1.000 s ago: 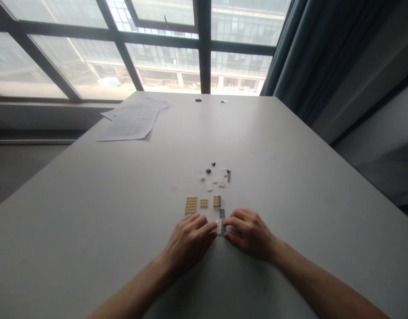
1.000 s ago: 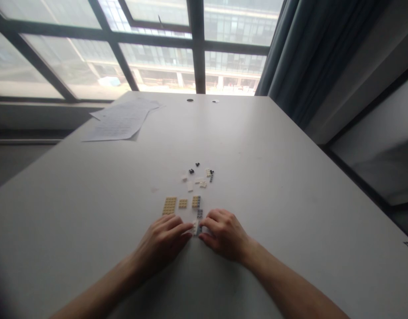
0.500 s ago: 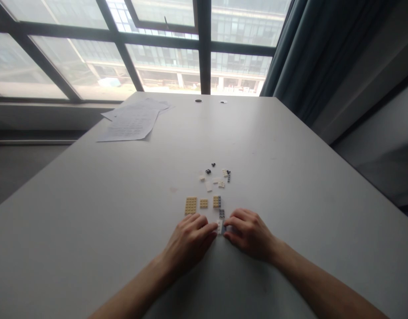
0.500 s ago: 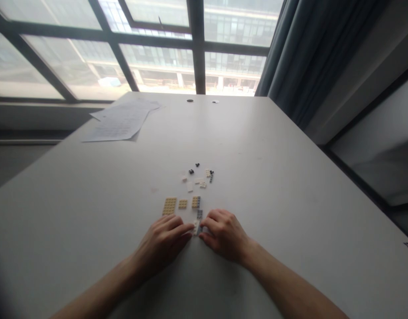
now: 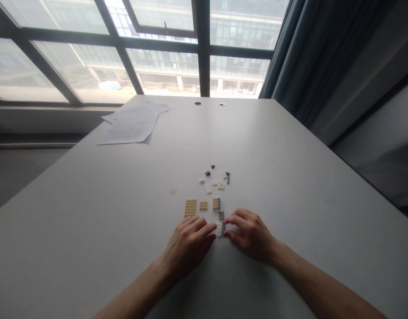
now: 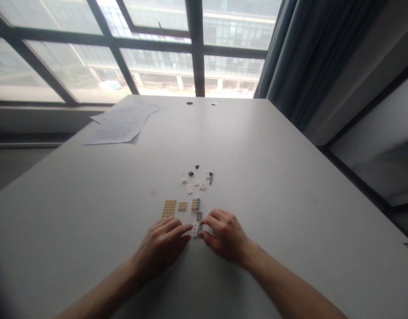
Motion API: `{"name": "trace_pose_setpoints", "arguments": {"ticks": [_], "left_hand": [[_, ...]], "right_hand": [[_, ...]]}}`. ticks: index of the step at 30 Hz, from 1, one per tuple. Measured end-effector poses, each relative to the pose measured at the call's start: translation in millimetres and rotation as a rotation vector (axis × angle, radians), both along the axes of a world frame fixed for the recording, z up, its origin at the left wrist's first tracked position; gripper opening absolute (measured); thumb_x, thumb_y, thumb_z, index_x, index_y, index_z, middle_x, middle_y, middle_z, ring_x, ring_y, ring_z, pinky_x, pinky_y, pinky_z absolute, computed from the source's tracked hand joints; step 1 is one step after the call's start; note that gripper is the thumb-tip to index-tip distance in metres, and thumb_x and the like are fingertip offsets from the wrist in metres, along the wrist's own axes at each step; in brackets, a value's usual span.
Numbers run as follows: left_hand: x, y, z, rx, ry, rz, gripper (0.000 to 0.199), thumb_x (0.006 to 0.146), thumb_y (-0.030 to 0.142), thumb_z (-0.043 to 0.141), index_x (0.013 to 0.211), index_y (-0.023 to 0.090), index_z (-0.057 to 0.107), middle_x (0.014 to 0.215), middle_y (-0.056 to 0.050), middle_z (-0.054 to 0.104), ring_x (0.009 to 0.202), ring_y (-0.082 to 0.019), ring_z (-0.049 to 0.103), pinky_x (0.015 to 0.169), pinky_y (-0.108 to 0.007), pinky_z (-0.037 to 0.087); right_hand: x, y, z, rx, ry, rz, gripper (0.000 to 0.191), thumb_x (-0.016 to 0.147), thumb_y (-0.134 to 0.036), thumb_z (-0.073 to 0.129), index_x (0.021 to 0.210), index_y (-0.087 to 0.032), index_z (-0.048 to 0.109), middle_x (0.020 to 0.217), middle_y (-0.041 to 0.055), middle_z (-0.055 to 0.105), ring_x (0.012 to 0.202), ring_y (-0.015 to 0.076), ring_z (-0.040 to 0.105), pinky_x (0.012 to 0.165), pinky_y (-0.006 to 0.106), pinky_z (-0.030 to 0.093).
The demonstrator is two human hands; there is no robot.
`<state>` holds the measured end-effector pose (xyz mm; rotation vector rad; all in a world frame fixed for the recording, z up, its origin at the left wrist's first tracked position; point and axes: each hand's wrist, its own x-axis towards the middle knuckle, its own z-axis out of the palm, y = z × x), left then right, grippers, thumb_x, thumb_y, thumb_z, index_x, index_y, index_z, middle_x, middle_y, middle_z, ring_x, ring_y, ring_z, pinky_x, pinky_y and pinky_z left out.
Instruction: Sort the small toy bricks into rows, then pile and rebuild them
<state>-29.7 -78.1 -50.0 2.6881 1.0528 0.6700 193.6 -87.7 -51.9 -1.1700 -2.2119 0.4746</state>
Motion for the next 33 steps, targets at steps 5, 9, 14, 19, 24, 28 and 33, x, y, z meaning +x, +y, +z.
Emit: {"name": "trace_pose_setpoints", "arguments": {"ticks": [5,9,14,19,24,28,33], "left_hand": [[-1,0,-0.8,-0.017,-0.055,0.005,0.015,0.09,0.021,0.05,0.1,0.022,0.061,0.078,-0.004,0.059,0.071,-0.016,0.053,0.069,-0.029,0.042],[-1,-1,-0.3,0.003,-0.084,0.002,0.014,0.089,0.02,0.05,0.098,0.022,0.06,0.077,-0.004,0.059,0.07,-0.016,0.053,0.069,-0.029,0.042],[-2,-2,0.1,0.015,-0.085,0.005,0.013,0.089,0.019,0.05,0.097,0.022,0.06,0.076,-0.003,0.059,0.069,-0.016,0.052,0.068,-0.029,0.041],[-2,-2,0.1,0.006,-0.085,-0.006,0.012,0.089,0.018,0.05,0.097,0.022,0.059,0.076,-0.003,0.059,0.07,-0.016,0.051,0.068,-0.03,0.04],[-1,-1,-2.1,0.021,-0.103,-0.021,0.011,0.089,0.018,0.05,0.094,0.021,0.06,0.075,-0.003,0.059,0.07,-0.016,0.052,0.068,-0.029,0.041],[0,-1,-2.6,0.032,-0.117,-0.024,0.011,0.089,0.018,0.051,0.094,0.021,0.06,0.074,-0.002,0.059,0.07,-0.015,0.052,0.068,-0.029,0.041],[0,-1,-0.9,0.036,-0.129,-0.026,0.011,0.089,0.018,0.05,0.093,0.021,0.06,0.074,-0.002,0.058,0.069,-0.015,0.052,0.066,-0.028,0.041]], "right_hand": [[7,19,4.5,-0.036,0.078,-0.163,0.019,0.084,-0.023,0.061,0.103,-0.021,0.062,0.096,0.006,0.062,0.085,0.019,0.06,0.077,0.032,0.051],[15,57,5.5,-0.026,-0.045,-0.271,0.029,0.086,-0.019,0.055,0.115,-0.02,0.059,0.112,0.0091,0.06,0.1,0.0225,0.058,0.088,0.039,0.049],[18,87,2.4,0.085,-0.252,-0.228,0.033,0.09,-0.016,0.049,0.121,-0.022,0.059,0.125,0.0095,0.057,0.107,0.0252,0.054,0.094,0.044,0.046],[22,73,1.3,0.093,-0.242,-0.189,0.022,0.088,-0.02,0.055,0.108,-0.02,0.063,0.12,0.0091,0.061,0.104,0.0249,0.053,0.092,0.044,0.046],[27,59,1.0,0.044,-0.108,-0.189,0.005,0.084,-0.017,0.059,0.087,-0.019,0.062,0.108,0.0081,0.066,0.1,0.0228,0.055,0.091,0.041,0.045],[27,57,0.1,-0.003,0.001,-0.177,0.008,0.083,-0.014,0.058,0.087,-0.019,0.062,0.101,0.0082,0.067,0.098,0.0232,0.055,0.09,0.041,0.044],[25,45,7.2,-0.431,0.56,-0.249,0.013,0.084,-0.029,0.061,0.093,-0.02,0.064,0.1,0.0056,0.067,0.084,0.0175,0.058,0.081,0.034,0.046]]}}
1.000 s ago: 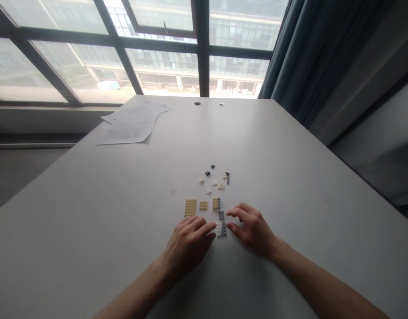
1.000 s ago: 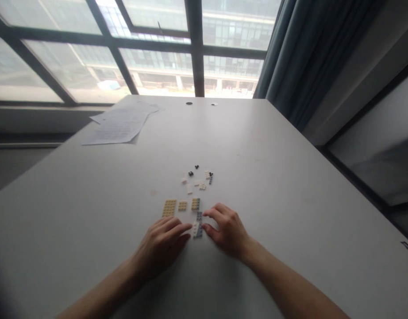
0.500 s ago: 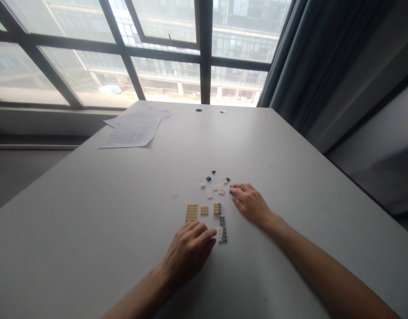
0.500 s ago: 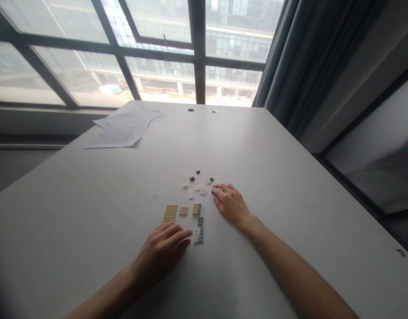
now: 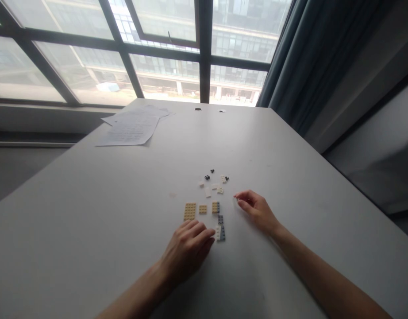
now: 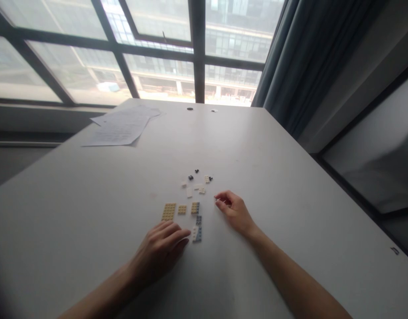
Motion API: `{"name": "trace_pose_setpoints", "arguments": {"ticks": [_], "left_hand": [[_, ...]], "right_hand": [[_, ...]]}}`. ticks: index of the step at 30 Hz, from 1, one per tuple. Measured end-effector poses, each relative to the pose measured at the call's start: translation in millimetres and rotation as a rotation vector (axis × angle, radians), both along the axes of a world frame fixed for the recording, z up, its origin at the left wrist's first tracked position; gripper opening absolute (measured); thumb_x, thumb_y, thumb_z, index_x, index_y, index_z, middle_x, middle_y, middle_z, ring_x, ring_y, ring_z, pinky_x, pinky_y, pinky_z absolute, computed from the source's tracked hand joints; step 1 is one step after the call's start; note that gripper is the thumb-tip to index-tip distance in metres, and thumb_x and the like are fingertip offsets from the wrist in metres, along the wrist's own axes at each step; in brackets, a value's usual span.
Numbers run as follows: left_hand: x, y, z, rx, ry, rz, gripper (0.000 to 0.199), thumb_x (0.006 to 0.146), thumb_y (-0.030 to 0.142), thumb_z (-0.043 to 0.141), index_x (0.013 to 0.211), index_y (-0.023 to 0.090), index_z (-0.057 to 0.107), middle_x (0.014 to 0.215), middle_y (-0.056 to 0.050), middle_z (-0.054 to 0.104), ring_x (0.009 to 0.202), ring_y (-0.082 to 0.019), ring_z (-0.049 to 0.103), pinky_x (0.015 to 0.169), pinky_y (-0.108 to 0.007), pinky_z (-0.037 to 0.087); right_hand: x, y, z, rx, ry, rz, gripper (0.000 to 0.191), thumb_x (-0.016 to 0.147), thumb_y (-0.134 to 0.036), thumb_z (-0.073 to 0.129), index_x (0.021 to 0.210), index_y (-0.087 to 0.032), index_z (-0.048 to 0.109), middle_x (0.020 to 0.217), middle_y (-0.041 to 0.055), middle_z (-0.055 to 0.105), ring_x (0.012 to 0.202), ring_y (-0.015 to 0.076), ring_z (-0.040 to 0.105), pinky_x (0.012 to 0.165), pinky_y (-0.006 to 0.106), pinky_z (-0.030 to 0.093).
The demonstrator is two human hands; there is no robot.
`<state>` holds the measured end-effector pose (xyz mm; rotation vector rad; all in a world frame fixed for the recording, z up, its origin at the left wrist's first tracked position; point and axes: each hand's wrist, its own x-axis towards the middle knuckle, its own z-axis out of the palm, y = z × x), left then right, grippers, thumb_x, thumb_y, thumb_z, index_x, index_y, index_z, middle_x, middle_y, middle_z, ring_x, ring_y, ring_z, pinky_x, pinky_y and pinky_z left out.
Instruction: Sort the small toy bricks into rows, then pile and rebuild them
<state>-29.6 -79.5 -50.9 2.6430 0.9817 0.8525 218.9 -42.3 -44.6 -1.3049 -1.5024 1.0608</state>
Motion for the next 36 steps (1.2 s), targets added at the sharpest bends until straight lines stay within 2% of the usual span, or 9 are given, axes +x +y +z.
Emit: {"name": "trace_pose_setpoints", "arguments": {"ticks": [4,6,8,10,12,16,20,23,36], "left_hand": [[0,0,-0.5,-0.004,-0.001,-0.009,0.01,0.089,0.018,0.051,0.092,0.02,0.06,0.074,-0.002,0.058,0.069,-0.015,0.052,0.066,-0.028,0.041],[-1,1,-0.7,-0.003,-0.001,-0.014,0.01,0.089,0.017,0.051,0.093,0.02,0.06,0.074,-0.002,0.058,0.069,-0.015,0.051,0.066,-0.028,0.041],[-1,1,-0.2,0.0,-0.001,-0.021,0.01,0.088,0.017,0.051,0.093,0.02,0.059,0.074,-0.002,0.058,0.068,-0.015,0.05,0.065,-0.028,0.041],[0,1,1.0,0.011,-0.002,-0.03,0.011,0.088,0.016,0.052,0.094,0.021,0.059,0.075,-0.002,0.058,0.069,-0.015,0.05,0.066,-0.029,0.041],[0,0,2.2,0.029,0.004,-0.035,0.012,0.087,0.016,0.053,0.096,0.021,0.059,0.079,-0.002,0.06,0.072,-0.015,0.051,0.067,-0.029,0.042],[0,-2,2.6,0.057,0.053,-0.054,0.019,0.086,0.017,0.055,0.104,0.022,0.06,0.092,-0.005,0.062,0.083,-0.018,0.053,0.075,-0.033,0.044],[0,-1,1.8,0.074,0.1,-0.096,0.023,0.087,0.021,0.056,0.109,0.023,0.059,0.103,-0.006,0.063,0.091,-0.02,0.053,0.08,-0.036,0.043],[0,-1,2.1,0.076,0.125,-0.131,0.022,0.088,0.024,0.056,0.11,0.023,0.06,0.108,-0.005,0.063,0.092,-0.02,0.053,0.082,-0.037,0.043],[3,0,6.6,0.096,0.134,-0.149,0.017,0.089,0.022,0.054,0.105,0.022,0.061,0.105,-0.005,0.064,0.091,-0.018,0.054,0.081,-0.035,0.042]], "right_hand": [[-3,-12,6.0,-0.32,0.654,-0.045,0.021,0.08,-0.039,0.068,0.087,-0.02,0.062,0.096,0.0028,0.069,0.076,0.0106,0.059,0.078,0.026,0.047],[-5,-16,5.6,-0.41,0.797,-0.025,0.022,0.078,-0.038,0.071,0.087,-0.02,0.062,0.094,0.0026,0.069,0.074,0.0094,0.059,0.075,0.024,0.047],[-6,-19,4.0,-0.44,0.826,-0.004,0.023,0.078,-0.038,0.071,0.088,-0.02,0.062,0.094,0.0025,0.069,0.071,0.009,0.058,0.073,0.023,0.047],[-6,-23,3.1,-0.397,0.734,0.003,0.022,0.08,-0.039,0.069,0.089,-0.021,0.062,0.094,0.002,0.069,0.07,0.0089,0.057,0.072,0.024,0.046],[-8,-27,3.3,-0.286,0.496,0.022,0.02,0.082,-0.038,0.066,0.091,-0.02,0.062,0.094,0.0026,0.068,0.07,0.0104,0.056,0.071,0.025,0.046],[-12,-37,1.9,0.068,-0.122,0.102,0.014,0.085,-0.033,0.063,0.092,-0.02,0.061,0.099,0.0055,0.067,0.077,0.0162,0.057,0.071,0.031,0.047],[-15,-41,-5.7,0.44,-0.502,0.273,0.007,0.086,-0.027,0.061,0.086,-0.02,0.058,0.097,0.0062,0.068,0.085,0.0206,0.056,0.079,0.036,0.046],[-16,-41,-8.9,0.518,-0.596,0.346,0.006,0.086,-0.025,0.06,0.085,-0.02,0.057,0.098,0.0064,0.068,0.085,0.0205,0.056,0.078,0.035,0.046],[-14,-40,-12.2,0.478,-0.561,0.358,0.006,0.084,-0.024,0.063,0.086,-0.021,0.058,0.094,0.0043,0.066,0.088,0.0193,0.056,0.081,0.034,0.046]]}}
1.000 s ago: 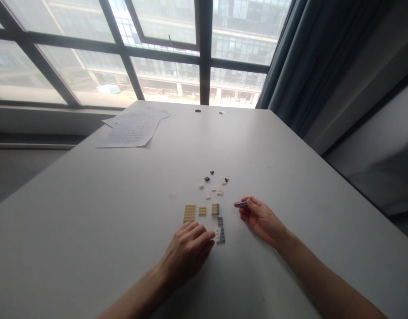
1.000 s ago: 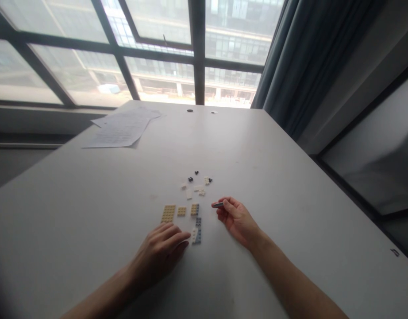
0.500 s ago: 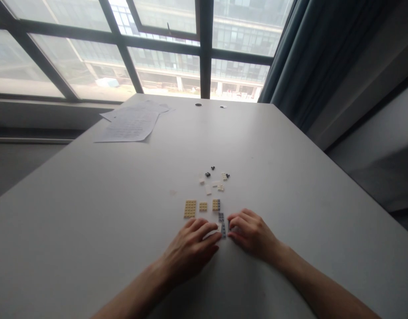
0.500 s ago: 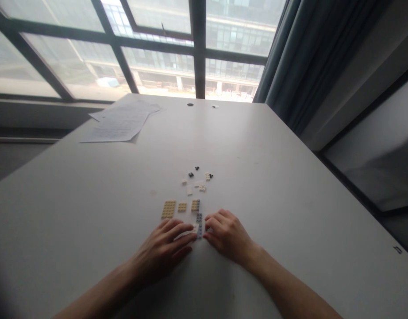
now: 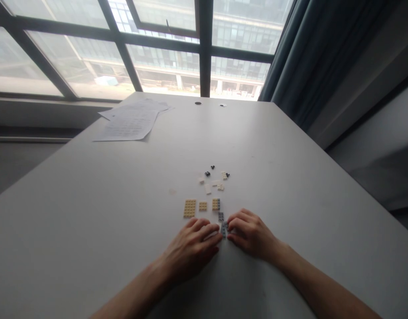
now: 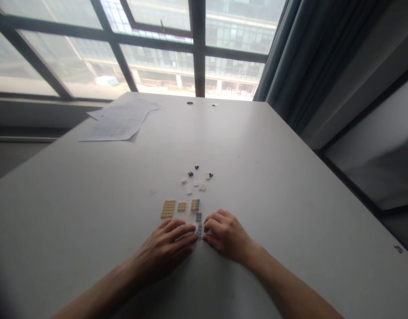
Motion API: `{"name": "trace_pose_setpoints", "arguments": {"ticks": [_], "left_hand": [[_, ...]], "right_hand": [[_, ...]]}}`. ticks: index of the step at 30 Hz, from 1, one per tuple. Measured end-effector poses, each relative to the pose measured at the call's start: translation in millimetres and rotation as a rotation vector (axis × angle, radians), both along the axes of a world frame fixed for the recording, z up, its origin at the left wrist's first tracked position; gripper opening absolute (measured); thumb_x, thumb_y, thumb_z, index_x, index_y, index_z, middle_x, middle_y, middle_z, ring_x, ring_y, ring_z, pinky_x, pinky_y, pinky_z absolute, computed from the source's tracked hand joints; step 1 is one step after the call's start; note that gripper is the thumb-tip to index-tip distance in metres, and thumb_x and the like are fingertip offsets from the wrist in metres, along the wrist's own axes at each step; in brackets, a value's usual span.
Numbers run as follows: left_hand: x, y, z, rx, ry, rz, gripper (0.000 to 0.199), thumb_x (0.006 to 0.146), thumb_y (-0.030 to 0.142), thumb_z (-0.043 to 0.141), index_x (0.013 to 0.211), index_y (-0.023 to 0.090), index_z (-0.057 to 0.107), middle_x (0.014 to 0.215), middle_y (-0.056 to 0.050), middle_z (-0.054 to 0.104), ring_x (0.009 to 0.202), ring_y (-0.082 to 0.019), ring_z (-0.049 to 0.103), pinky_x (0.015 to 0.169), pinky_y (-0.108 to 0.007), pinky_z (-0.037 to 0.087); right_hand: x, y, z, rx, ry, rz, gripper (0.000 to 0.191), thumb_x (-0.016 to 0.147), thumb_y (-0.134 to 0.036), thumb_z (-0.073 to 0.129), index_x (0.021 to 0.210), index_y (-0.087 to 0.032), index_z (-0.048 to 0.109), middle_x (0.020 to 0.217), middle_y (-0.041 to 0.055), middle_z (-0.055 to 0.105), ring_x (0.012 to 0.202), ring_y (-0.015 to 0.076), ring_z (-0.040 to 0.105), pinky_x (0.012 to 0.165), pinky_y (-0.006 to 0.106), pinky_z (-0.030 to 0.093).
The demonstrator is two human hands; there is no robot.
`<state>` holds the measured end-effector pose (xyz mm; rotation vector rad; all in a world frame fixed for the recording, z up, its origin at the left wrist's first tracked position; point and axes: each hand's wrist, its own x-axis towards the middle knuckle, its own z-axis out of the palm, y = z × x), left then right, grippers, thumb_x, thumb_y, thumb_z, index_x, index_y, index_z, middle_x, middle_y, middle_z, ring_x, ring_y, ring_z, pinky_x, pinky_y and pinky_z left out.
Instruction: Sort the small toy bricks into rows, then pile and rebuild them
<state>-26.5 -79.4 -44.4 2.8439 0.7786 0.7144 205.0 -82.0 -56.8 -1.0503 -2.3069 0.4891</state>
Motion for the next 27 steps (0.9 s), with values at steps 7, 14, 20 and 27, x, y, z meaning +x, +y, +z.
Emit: {"name": "trace_pose_setpoints", "arguments": {"ticks": [7,14,20,27], "left_hand": [[-0.4,0.2,-1.8,-0.017,0.027,-0.001,0.02,0.089,0.022,0.054,0.108,0.023,0.06,0.107,-0.006,0.064,0.092,-0.019,0.055,0.081,-0.036,0.043],[-0.1,0.0,0.1,-0.016,0.029,-0.002,0.021,0.088,0.021,0.054,0.108,0.022,0.06,0.107,-0.006,0.064,0.091,-0.019,0.055,0.081,-0.035,0.043],[-0.3,-0.2,-0.4,-0.029,0.029,-0.002,0.02,0.089,0.02,0.053,0.108,0.022,0.06,0.107,-0.006,0.064,0.091,-0.019,0.055,0.081,-0.035,0.043],[-0.1,-0.2,-1.6,-0.027,0.01,-0.002,0.021,0.087,0.019,0.055,0.107,0.022,0.06,0.105,-0.006,0.064,0.091,-0.019,0.056,0.081,-0.035,0.044]], "right_hand": [[-3.5,-0.7,3.6,0.009,-0.005,0.012,0.005,0.085,-0.025,0.061,0.083,-0.021,0.059,0.089,0.0055,0.066,0.084,0.0201,0.056,0.078,0.034,0.047],[-3.2,-0.6,2.7,0.026,0.015,0.001,0.009,0.084,-0.028,0.062,0.089,-0.021,0.06,0.092,0.0063,0.065,0.086,0.0202,0.056,0.078,0.034,0.047],[-2.7,0.1,1.3,-0.004,0.01,0.008,0.011,0.083,-0.028,0.064,0.092,-0.022,0.06,0.093,0.0056,0.066,0.089,0.0207,0.057,0.082,0.035,0.047],[-2.5,0.2,2.8,0.014,0.004,0.003,0.014,0.084,-0.032,0.064,0.092,-0.021,0.06,0.092,0.0064,0.066,0.087,0.0208,0.056,0.079,0.035,0.047]]}}
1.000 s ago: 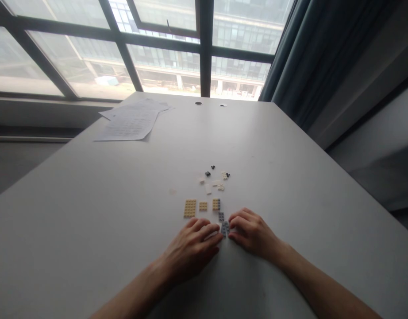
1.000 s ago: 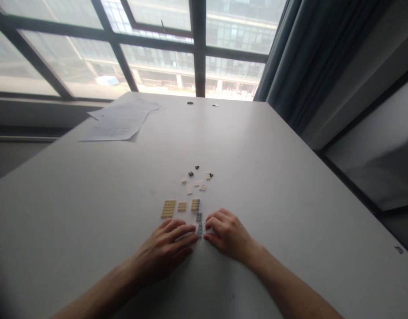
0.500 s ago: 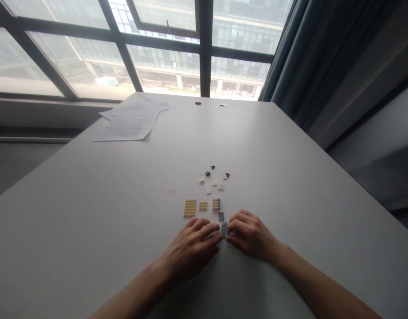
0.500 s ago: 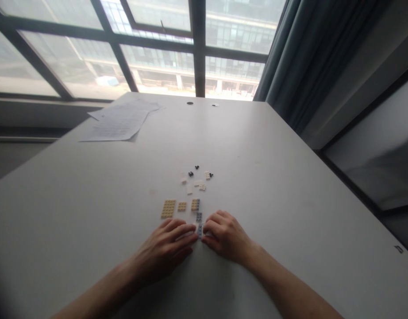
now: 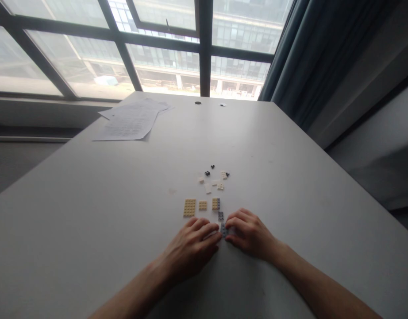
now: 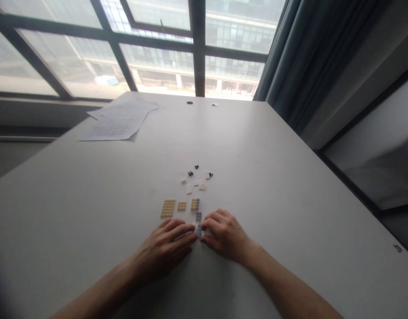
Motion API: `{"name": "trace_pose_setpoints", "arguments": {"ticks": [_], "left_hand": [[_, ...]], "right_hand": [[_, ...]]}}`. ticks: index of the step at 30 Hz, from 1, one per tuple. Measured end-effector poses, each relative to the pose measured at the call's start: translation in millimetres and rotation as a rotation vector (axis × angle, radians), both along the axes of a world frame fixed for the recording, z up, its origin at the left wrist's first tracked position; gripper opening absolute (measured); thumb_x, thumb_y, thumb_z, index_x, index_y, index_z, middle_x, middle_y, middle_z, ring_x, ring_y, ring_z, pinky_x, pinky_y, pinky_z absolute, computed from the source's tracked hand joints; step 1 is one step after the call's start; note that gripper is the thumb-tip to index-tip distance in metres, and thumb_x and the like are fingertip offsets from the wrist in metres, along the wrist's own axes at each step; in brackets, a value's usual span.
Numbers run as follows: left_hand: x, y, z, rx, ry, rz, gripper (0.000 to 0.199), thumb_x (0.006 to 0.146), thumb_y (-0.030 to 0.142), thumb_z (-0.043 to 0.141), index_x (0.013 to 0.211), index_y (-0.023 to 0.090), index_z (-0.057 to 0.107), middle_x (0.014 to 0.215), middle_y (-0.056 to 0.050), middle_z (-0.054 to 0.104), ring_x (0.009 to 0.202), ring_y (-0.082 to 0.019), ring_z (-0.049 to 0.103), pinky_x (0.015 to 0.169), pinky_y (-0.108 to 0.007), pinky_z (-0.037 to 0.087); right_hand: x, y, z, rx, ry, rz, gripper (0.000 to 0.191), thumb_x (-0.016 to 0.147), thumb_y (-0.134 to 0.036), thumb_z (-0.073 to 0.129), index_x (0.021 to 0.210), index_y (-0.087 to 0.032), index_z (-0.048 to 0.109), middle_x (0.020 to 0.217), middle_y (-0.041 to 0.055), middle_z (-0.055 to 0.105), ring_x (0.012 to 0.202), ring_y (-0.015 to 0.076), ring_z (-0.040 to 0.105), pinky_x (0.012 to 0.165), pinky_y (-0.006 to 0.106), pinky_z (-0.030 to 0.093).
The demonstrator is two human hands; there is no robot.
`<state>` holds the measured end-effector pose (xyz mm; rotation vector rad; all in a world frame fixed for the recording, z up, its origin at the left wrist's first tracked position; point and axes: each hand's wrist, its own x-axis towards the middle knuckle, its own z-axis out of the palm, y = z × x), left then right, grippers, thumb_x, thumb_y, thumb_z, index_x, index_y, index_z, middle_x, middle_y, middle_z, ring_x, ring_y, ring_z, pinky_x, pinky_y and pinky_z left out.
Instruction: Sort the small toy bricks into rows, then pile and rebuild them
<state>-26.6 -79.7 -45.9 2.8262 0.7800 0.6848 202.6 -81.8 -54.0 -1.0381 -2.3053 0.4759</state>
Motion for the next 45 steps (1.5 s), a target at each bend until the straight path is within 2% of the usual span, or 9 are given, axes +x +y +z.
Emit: {"name": "trace_pose_setpoints", "arguments": {"ticks": [23,32,38,45], "left_hand": [[2.5,0.0,4.0,0.054,-0.005,0.003,0.018,0.089,0.019,0.052,0.104,0.021,0.062,0.097,-0.006,0.064,0.086,-0.017,0.057,0.078,-0.032,0.045],[1.2,0.1,1.3,0.016,0.013,-0.005,0.021,0.088,0.018,0.053,0.108,0.021,0.059,0.104,-0.006,0.065,0.089,-0.019,0.056,0.079,-0.035,0.042],[1.4,0.1,2.2,0.026,0.004,0.003,0.019,0.088,0.018,0.053,0.105,0.021,0.06,0.105,-0.006,0.064,0.089,-0.019,0.056,0.079,-0.035,0.043],[0.7,-0.1,1.8,0.033,-0.001,0.011,0.02,0.087,0.019,0.055,0.107,0.021,0.061,0.105,-0.006,0.064,0.09,-0.018,0.057,0.08,-0.034,0.044]], "right_hand": [[-4.9,-2.3,1.0,0.01,-0.036,-0.032,0.012,0.084,-0.026,0.062,0.094,-0.021,0.059,0.093,0.0065,0.065,0.088,0.0214,0.056,0.08,0.036,0.046],[-4.7,-1.8,0.0,-0.002,-0.038,-0.029,0.014,0.084,-0.028,0.062,0.096,-0.021,0.059,0.094,0.0066,0.065,0.089,0.0218,0.056,0.081,0.037,0.045],[-4.4,-1.6,-0.3,-0.033,0.02,-0.045,0.018,0.084,-0.03,0.063,0.099,-0.022,0.059,0.095,0.0065,0.065,0.089,0.0217,0.057,0.082,0.036,0.046],[-3.9,-0.8,0.7,-0.059,0.066,-0.069,0.018,0.081,-0.025,0.066,0.098,-0.022,0.06,0.095,0.0057,0.064,0.089,0.0202,0.058,0.081,0.033,0.047]]}}
